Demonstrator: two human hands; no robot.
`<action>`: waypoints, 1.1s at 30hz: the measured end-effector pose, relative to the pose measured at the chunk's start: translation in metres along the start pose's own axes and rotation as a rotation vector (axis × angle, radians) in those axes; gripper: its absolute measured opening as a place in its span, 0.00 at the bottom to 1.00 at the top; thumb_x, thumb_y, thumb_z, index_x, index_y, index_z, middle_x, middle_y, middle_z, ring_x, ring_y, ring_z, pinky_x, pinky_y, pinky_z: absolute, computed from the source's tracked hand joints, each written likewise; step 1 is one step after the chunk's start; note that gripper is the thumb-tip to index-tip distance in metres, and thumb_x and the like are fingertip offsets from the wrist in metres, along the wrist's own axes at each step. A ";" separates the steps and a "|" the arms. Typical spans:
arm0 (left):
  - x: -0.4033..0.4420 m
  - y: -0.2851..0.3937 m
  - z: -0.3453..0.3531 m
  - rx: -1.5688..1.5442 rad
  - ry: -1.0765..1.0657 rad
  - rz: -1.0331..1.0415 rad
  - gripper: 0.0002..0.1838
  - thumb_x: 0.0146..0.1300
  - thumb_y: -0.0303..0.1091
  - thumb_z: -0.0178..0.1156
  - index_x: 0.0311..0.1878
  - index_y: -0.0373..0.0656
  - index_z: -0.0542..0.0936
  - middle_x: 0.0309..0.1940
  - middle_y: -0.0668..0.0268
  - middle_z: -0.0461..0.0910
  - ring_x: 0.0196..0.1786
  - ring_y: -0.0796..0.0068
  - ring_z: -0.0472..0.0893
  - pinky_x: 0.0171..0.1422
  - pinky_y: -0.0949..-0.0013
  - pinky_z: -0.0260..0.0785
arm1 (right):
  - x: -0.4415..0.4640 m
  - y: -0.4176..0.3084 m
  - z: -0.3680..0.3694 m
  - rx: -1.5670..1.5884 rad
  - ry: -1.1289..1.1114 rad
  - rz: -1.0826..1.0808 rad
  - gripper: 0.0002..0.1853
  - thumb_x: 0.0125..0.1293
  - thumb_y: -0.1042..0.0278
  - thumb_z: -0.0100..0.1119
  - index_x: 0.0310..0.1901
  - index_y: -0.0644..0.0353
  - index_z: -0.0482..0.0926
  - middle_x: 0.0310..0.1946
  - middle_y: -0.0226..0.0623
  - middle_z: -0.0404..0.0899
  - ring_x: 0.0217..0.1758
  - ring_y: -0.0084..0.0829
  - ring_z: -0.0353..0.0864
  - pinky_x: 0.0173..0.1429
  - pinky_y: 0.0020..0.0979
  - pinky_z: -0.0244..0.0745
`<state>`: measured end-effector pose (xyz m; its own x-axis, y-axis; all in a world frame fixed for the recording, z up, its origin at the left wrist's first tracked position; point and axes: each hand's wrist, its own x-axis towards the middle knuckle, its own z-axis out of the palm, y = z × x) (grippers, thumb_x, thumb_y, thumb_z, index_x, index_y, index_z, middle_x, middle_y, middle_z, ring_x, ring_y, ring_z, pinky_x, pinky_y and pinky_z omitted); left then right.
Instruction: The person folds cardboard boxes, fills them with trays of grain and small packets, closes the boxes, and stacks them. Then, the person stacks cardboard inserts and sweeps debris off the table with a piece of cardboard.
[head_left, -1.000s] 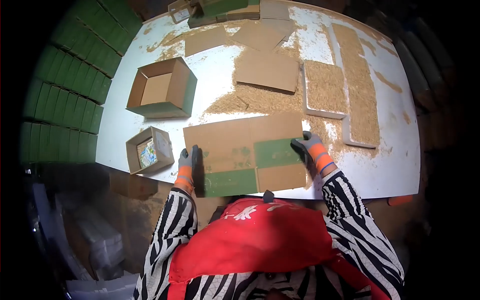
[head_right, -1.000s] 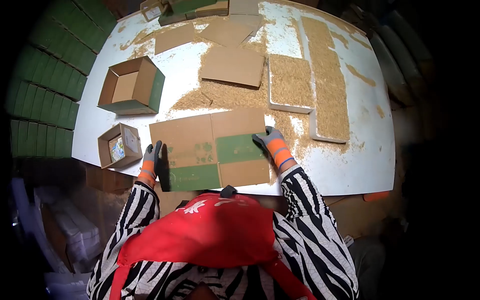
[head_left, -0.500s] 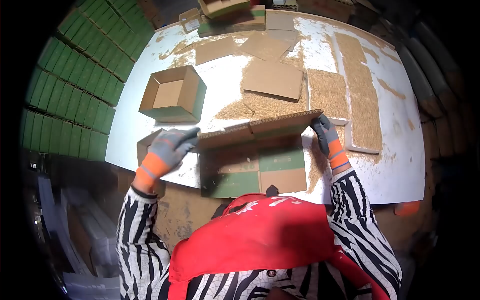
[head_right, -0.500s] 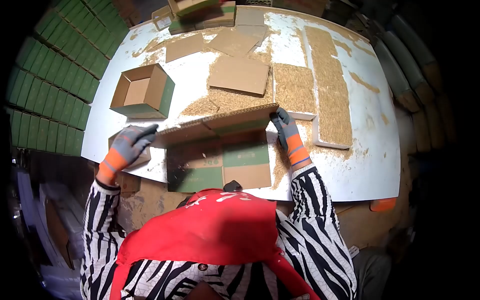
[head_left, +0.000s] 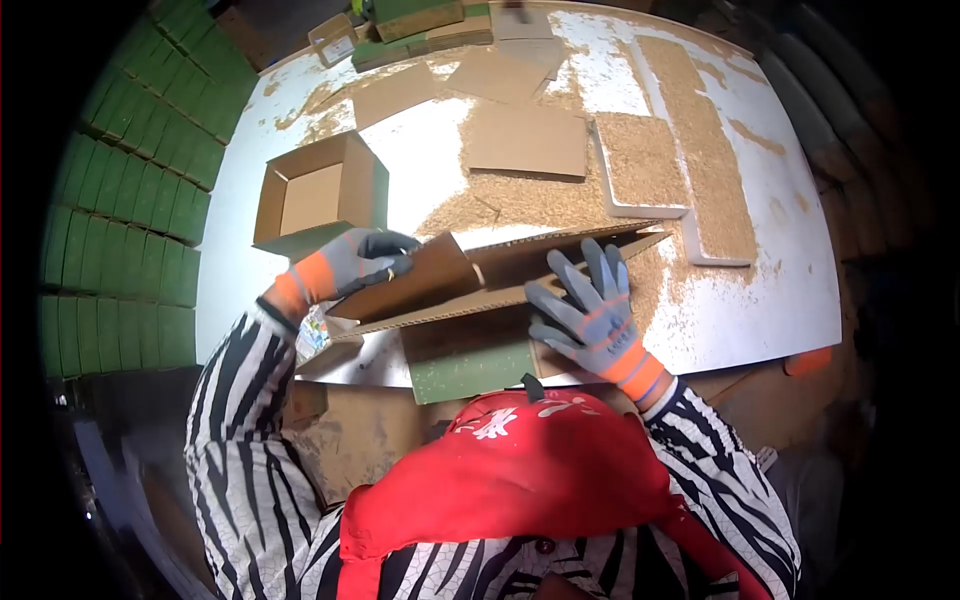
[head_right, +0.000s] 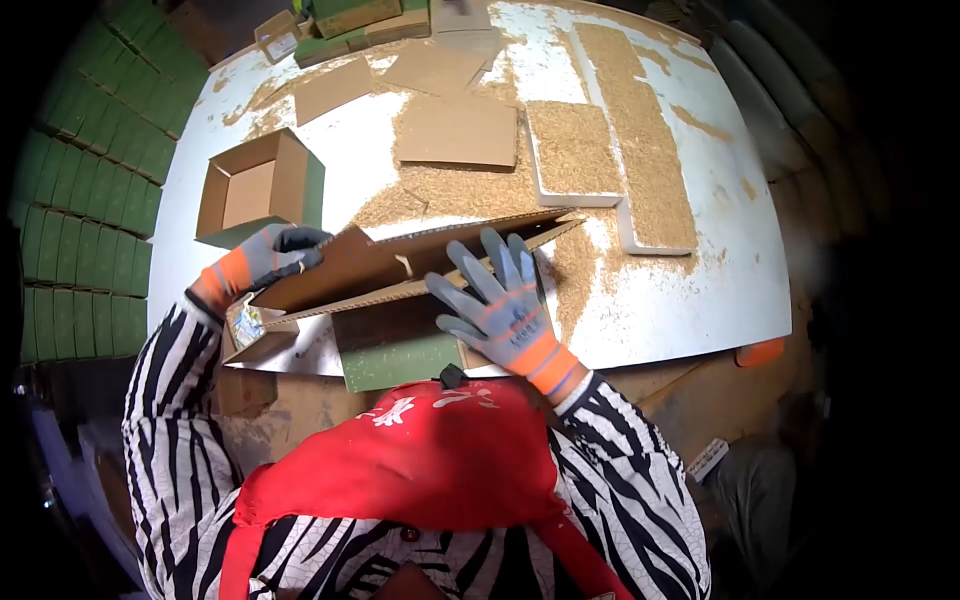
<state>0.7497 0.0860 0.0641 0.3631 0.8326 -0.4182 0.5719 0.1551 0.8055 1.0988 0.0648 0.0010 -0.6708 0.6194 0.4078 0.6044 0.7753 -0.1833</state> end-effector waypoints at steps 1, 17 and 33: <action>0.000 -0.002 0.002 -0.094 0.116 0.008 0.20 0.65 0.40 0.59 0.55 0.38 0.75 0.36 0.67 0.79 0.40 0.84 0.74 0.44 0.80 0.68 | -0.003 0.000 -0.005 0.064 0.069 0.021 0.29 0.51 0.45 0.66 0.54 0.44 0.74 0.62 0.40 0.65 0.68 0.55 0.55 0.69 0.60 0.47; -0.004 -0.041 0.051 -0.661 -0.132 -0.135 0.26 0.71 0.53 0.42 0.58 0.44 0.74 0.46 0.56 0.79 0.52 0.62 0.79 0.58 0.63 0.70 | 0.010 -0.007 0.026 1.124 -0.571 0.585 0.22 0.53 0.64 0.68 0.49 0.58 0.75 0.50 0.33 0.77 0.53 0.22 0.74 0.58 0.29 0.71; -0.010 -0.041 0.155 0.323 1.130 0.304 0.44 0.52 0.43 0.67 0.66 0.31 0.58 0.65 0.41 0.59 0.66 0.39 0.60 0.70 0.49 0.54 | -0.019 -0.017 0.009 0.081 -0.335 -0.005 0.36 0.62 0.48 0.57 0.67 0.60 0.62 0.62 0.50 0.67 0.66 0.47 0.64 0.70 0.44 0.55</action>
<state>0.8370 -0.0108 -0.0302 -0.2399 0.8310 0.5018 0.7906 -0.1328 0.5977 1.0976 0.0408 -0.0115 -0.7856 0.6114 0.0948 0.5738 0.7773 -0.2579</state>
